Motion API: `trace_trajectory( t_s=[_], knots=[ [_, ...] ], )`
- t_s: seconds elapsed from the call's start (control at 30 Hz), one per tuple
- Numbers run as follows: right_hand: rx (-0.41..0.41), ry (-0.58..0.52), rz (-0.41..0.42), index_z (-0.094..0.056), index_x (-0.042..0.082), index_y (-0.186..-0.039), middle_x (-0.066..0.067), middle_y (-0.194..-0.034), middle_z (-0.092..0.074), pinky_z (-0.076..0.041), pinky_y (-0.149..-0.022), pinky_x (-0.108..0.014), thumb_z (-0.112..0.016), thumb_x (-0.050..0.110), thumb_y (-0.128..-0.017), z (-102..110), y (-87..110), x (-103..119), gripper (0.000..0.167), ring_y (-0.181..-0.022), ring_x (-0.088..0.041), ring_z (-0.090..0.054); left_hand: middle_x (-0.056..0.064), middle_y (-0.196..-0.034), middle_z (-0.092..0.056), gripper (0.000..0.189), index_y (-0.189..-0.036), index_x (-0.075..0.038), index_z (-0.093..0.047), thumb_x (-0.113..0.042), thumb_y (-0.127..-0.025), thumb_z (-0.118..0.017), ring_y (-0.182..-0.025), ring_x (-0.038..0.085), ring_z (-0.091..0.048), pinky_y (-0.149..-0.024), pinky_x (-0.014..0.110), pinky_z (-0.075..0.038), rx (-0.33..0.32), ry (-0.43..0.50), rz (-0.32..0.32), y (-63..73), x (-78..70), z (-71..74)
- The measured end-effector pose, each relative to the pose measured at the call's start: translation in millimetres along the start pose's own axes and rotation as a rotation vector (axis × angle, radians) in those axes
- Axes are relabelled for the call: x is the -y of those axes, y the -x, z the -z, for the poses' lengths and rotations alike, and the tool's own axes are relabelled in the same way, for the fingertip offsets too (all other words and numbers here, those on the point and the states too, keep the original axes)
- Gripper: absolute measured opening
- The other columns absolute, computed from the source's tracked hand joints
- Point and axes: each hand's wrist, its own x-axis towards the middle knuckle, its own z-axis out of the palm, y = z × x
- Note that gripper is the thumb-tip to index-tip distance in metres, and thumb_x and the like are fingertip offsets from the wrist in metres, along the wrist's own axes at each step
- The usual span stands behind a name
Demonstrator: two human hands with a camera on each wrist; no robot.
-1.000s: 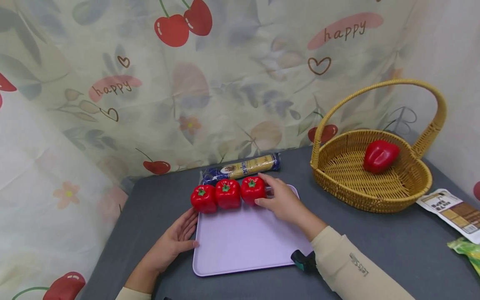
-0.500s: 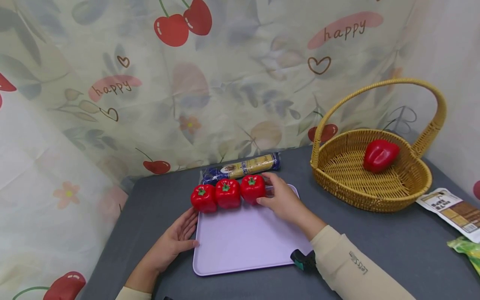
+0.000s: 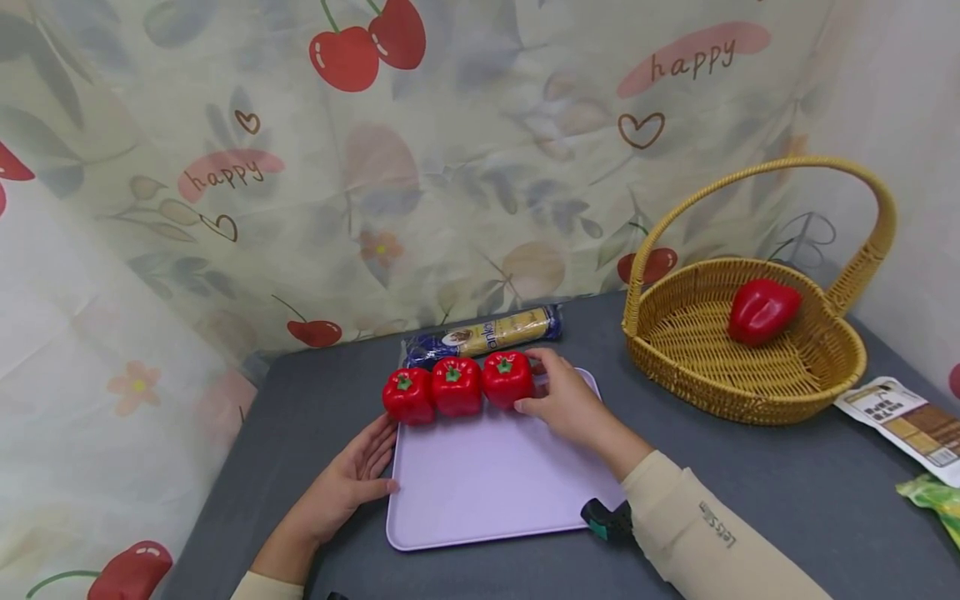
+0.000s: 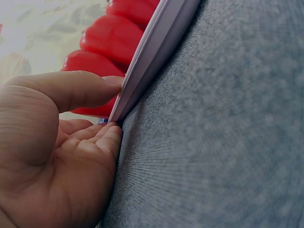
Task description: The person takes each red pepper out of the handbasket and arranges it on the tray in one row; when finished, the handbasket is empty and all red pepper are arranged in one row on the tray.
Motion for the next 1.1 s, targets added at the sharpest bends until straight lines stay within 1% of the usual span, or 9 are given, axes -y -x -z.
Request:
trace_trajectory(
  t_s=[0.23,0.37,0.53,0.67,0.8,0.9,1.0,1.1],
  knots=[
    [0.004,-0.015,-0.011,-0.037,-0.003,-0.16,-0.03,-0.148,-0.054,-0.063,-0.092,-0.046,-0.083,0.006,-0.096,-0.7,-1.2,-1.9,0.079,-0.117,-0.039,-0.067,0.007,-0.179,-0.021,0.105,-0.175,-0.013,-0.018,0.011,-0.092,-0.078,-0.163,0.026,-0.023,-0.123,0.032,-0.028,-0.002,0.003,0.002,-0.3,0.8,0.4],
    [0.004,-0.016,-0.009,-0.036,-0.006,-0.159,-0.031,-0.145,-0.055,-0.062,-0.095,-0.048,-0.083,0.006,-0.096,-1.4,-1.6,-3.7,0.08,-0.115,-0.039,-0.068,0.008,-0.179,-0.021,0.105,-0.175,-0.013,-0.018,0.011,-0.092,-0.078,-0.163,0.026,-0.023,-0.123,0.031,-0.028,-0.001,0.005,-0.002,-0.3,0.9,0.1],
    [-0.008,0.002,-0.016,-0.037,-0.005,-0.159,-0.03,-0.143,-0.057,-0.059,-0.101,-0.052,-0.083,0.007,-0.097,-3.1,-2.6,-6.0,0.078,-0.119,-0.041,-0.067,0.008,-0.179,-0.022,0.104,-0.175,-0.013,-0.018,0.012,-0.093,-0.077,-0.162,0.025,-0.023,-0.123,0.031,-0.028,-0.005,0.004,-0.002,-0.2,0.1,-0.9],
    [-0.013,0.01,-0.019,-0.039,-0.005,-0.158,-0.028,-0.143,-0.058,-0.057,-0.104,-0.054,-0.084,0.009,-0.097,-5.0,-3.4,-5.8,0.077,-0.122,-0.042,-0.066,0.008,-0.179,-0.021,0.104,-0.175,-0.011,-0.017,0.012,-0.093,-0.077,-0.163,0.026,-0.022,-0.124,0.032,-0.027,0.002,0.009,-0.008,-0.1,0.8,-0.3],
    [-0.004,0.008,-0.013,-0.038,-0.007,-0.158,-0.029,-0.142,-0.058,-0.057,-0.104,-0.055,-0.086,0.012,-0.095,-5.8,-4.1,-3.7,0.081,-0.123,-0.044,-0.065,0.008,-0.179,-0.021,0.104,-0.175,-0.012,-0.017,0.012,-0.092,-0.077,-0.163,0.026,-0.022,-0.123,0.031,-0.027,-0.002,0.01,-0.008,0.1,1.1,0.1],
    [0.005,0.007,-0.014,-0.036,-0.007,-0.159,-0.03,-0.145,-0.056,-0.057,-0.104,-0.056,-0.088,0.015,-0.094,-5.2,-3.5,-2.2,0.086,-0.127,-0.046,-0.062,0.007,-0.179,-0.021,0.105,-0.175,-0.012,-0.017,0.011,-0.092,-0.077,-0.163,0.026,-0.022,-0.123,0.032,-0.027,-0.007,0.002,-0.001,0.0,0.7,-0.1],
    [0.009,0.02,-0.016,-0.034,-0.006,-0.16,-0.03,-0.148,-0.054,-0.055,-0.106,-0.057,-0.089,0.019,-0.094,-3.1,-2.1,-0.5,0.089,-0.131,-0.047,-0.06,0.008,-0.179,-0.021,0.105,-0.175,-0.012,-0.017,0.011,-0.092,-0.078,-0.163,0.027,-0.022,-0.124,0.033,-0.027,-0.009,-0.002,0.001,-0.1,-0.4,-0.6],
    [0.012,0.04,-0.01,-0.031,-0.006,-0.161,-0.03,-0.15,-0.051,-0.055,-0.106,-0.058,-0.088,0.025,-0.096,0.5,-0.2,2.3,0.092,-0.131,-0.046,-0.059,0.008,-0.179,-0.022,0.104,-0.175,-0.012,-0.018,0.011,-0.093,-0.078,-0.163,0.027,-0.022,-0.124,0.033,-0.027,-0.008,0.0,0.004,0.1,-1.8,-1.5]
  ],
)
